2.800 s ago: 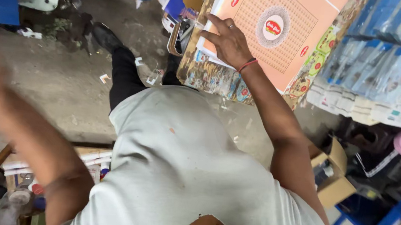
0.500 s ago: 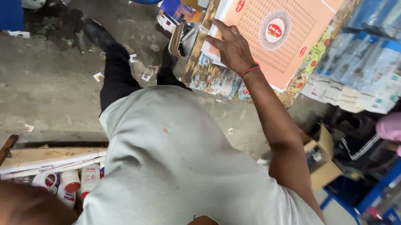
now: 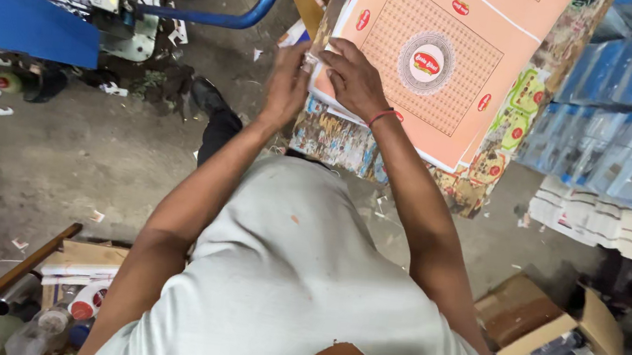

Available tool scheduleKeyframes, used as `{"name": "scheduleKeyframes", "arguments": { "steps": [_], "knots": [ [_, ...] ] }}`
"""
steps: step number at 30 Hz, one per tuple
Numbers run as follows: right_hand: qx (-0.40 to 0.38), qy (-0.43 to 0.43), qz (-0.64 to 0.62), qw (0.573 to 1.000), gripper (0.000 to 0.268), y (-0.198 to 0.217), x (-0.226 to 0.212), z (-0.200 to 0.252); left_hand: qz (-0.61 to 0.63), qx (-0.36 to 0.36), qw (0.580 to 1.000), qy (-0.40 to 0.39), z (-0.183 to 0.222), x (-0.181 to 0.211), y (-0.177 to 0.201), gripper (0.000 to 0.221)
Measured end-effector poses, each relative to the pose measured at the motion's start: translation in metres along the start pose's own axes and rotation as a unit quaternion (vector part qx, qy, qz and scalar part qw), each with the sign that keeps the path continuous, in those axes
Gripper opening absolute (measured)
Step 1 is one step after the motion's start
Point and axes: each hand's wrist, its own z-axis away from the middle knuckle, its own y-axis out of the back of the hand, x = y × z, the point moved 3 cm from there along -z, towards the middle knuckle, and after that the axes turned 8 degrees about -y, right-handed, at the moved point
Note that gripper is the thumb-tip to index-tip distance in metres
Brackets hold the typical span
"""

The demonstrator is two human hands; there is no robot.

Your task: The person repeatedly cuts printed cardboard sheets using a manual guillotine-style cutter. They place each sheet on the cutter, lower the blade, and then remove the cut piece, stacking the finished sheets on a nearby surface.

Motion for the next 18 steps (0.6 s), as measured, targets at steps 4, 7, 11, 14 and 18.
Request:
{"name": "scheduleKeyframes", "arguments": {
  "steps": [4, 7, 11, 14, 18],
  "knots": [
    [0.047, -0.065, 0.03, 0.996, 0.006, 0.027, 0.062, 0.079, 0.065, 0.021, 0.997, 0.041, 0.022, 0.027, 0.068, 0.026],
    [0.035, -0.178, 0.185, 0.966, 0.019, 0.08, 0.118, 0.168, 0.088, 0.006, 0.987, 0.134, 0.044, 0.035, 0.123, 0.029],
    [-0.003, -0.328, 0.36, 0.874, 0.022, 0.129, 0.149, 0.249, 0.028, -0.015, 0.989, 0.148, 0.09, 0.03, 0.146, 0.023],
    [-0.096, -0.179, 0.441, 0.874, 0.025, 0.078, 0.14, 0.203, 0.031, -0.023, 0.99, 0.136, 0.106, 0.032, 0.128, 0.019],
    [0.012, -0.123, 0.304, 0.945, 0.031, -0.005, 0.124, 0.051, 0.087, -0.071, 0.985, 0.134, 0.092, 0.049, 0.092, 0.019]
  ]
}}
